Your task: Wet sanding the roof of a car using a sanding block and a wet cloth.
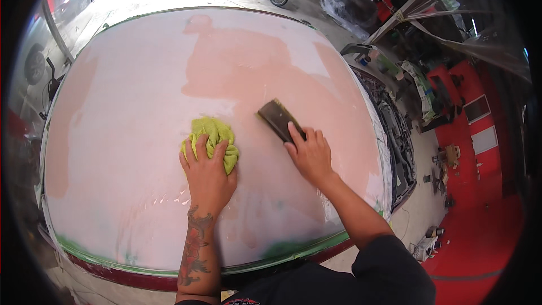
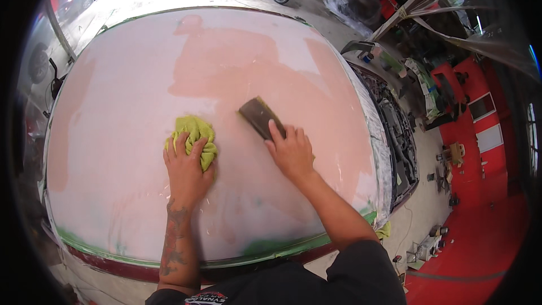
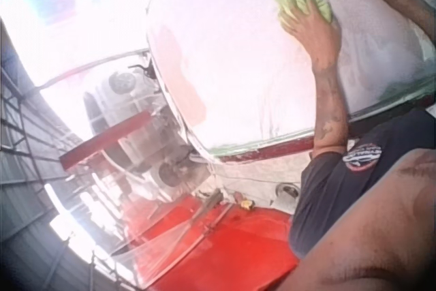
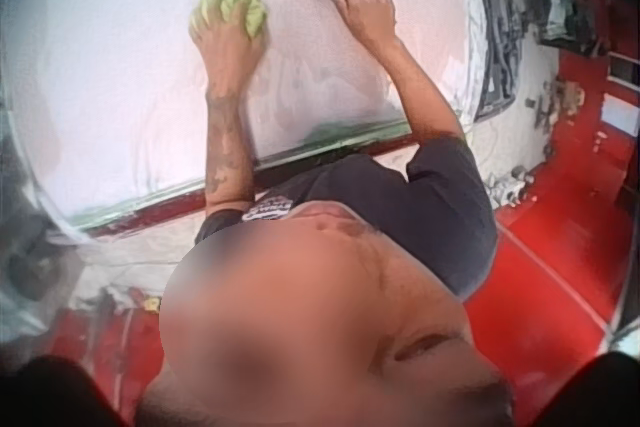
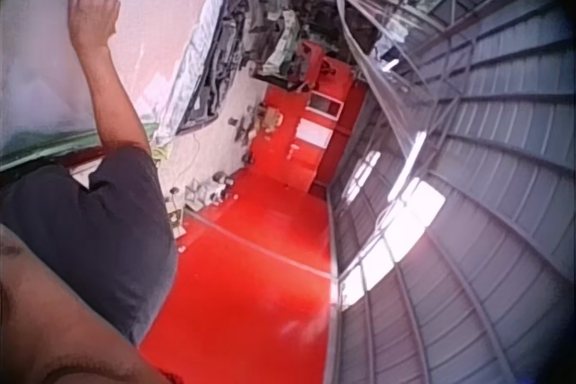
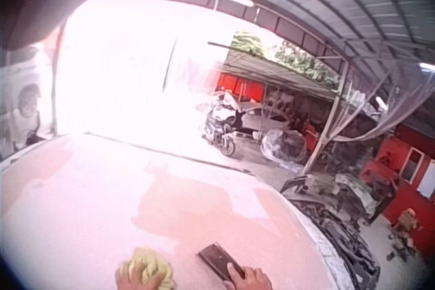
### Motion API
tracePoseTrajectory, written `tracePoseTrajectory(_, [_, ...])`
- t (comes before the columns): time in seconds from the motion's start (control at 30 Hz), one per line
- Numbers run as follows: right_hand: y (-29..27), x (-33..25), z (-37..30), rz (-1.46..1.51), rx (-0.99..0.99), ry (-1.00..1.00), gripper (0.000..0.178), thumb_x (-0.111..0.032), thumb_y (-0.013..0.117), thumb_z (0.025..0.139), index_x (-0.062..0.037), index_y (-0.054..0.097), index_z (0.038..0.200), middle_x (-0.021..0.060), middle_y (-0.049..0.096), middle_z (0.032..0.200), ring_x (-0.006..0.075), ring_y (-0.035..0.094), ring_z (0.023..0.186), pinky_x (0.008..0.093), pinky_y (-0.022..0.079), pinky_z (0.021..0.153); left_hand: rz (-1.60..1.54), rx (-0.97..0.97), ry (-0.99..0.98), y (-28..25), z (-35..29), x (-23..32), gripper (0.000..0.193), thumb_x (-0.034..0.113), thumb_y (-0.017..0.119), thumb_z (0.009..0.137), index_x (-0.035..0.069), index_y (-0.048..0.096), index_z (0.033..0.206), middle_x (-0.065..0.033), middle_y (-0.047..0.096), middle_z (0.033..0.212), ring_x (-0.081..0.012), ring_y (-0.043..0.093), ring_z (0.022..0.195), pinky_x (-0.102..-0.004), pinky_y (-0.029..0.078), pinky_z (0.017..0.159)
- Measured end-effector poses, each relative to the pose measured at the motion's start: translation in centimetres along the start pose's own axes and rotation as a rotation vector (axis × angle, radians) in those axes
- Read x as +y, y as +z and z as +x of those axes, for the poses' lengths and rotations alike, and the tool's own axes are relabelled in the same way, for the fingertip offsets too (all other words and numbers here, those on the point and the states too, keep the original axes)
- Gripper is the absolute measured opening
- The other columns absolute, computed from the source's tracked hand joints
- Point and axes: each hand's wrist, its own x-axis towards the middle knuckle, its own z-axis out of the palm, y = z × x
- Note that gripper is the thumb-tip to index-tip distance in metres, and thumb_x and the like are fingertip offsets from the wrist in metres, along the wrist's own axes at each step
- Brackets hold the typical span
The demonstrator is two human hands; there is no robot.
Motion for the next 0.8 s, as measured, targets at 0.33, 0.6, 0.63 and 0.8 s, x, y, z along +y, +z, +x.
tracePoseTrajectory(0.33, [1.9,2.3,2.0,-0.013,-0.074,0.189,0.051,-0.036,0.068,0.095,-0.0155,0.062,0.141,0.0169,0.062,0.115,0.0352,0.057,0.101,0.0458,0.05,0.089,0.011,0.01,0.011,0.6,0.3,0.0,0.05,0.022,0.076,0.084,0.015,0.064,0.133,-0.0187,0.045,0.147,-0.0499,0.033,0.142,-0.062,0.025,0.118])
tracePoseTrajectory(0.6, [-0.9,2.4,-2.5,-0.01,-0.031,0.079,0.057,-0.034,0.076,0.088,-0.017,0.062,0.141,0.0109,0.062,0.115,0.0295,0.058,0.095,0.0421,0.053,0.08,0.001,0.01,0.008,0.0,0.1,-0.1,0.05,0.025,0.075,0.085,0.016,0.064,0.133,-0.0187,0.044,0.147,-0.0512,0.031,0.143,-0.0654,0.022,0.119])
tracePoseTrajectory(0.63, [1.1,5.4,0.5,-0.055,0.009,0.112,0.051,-0.036,0.071,0.092,-0.0154,0.063,0.138,0.0131,0.063,0.113,0.0314,0.059,0.096,0.043,0.053,0.08,-0.008,0.004,0.013,0.1,0.2,0.2,0.05,0.025,0.075,0.085,0.016,0.064,0.133,-0.0188,0.044,0.147,-0.0515,0.031,0.143,-0.0655,0.022,0.119])
tracePoseTrajectory(0.8, [5.0,11.0,8.0,-0.132,-0.138,0.36,0.049,-0.042,0.058,0.102,-0.0136,0.06,0.141,0.0182,0.064,0.116,0.0385,0.059,0.105,0.0465,0.053,0.089,-0.031,0.005,0.037,0.8,0.5,0.7,0.05,0.025,0.075,0.085,0.016,0.064,0.133,-0.0186,0.044,0.148,-0.0515,0.03,0.143,-0.0656,0.022,0.119])
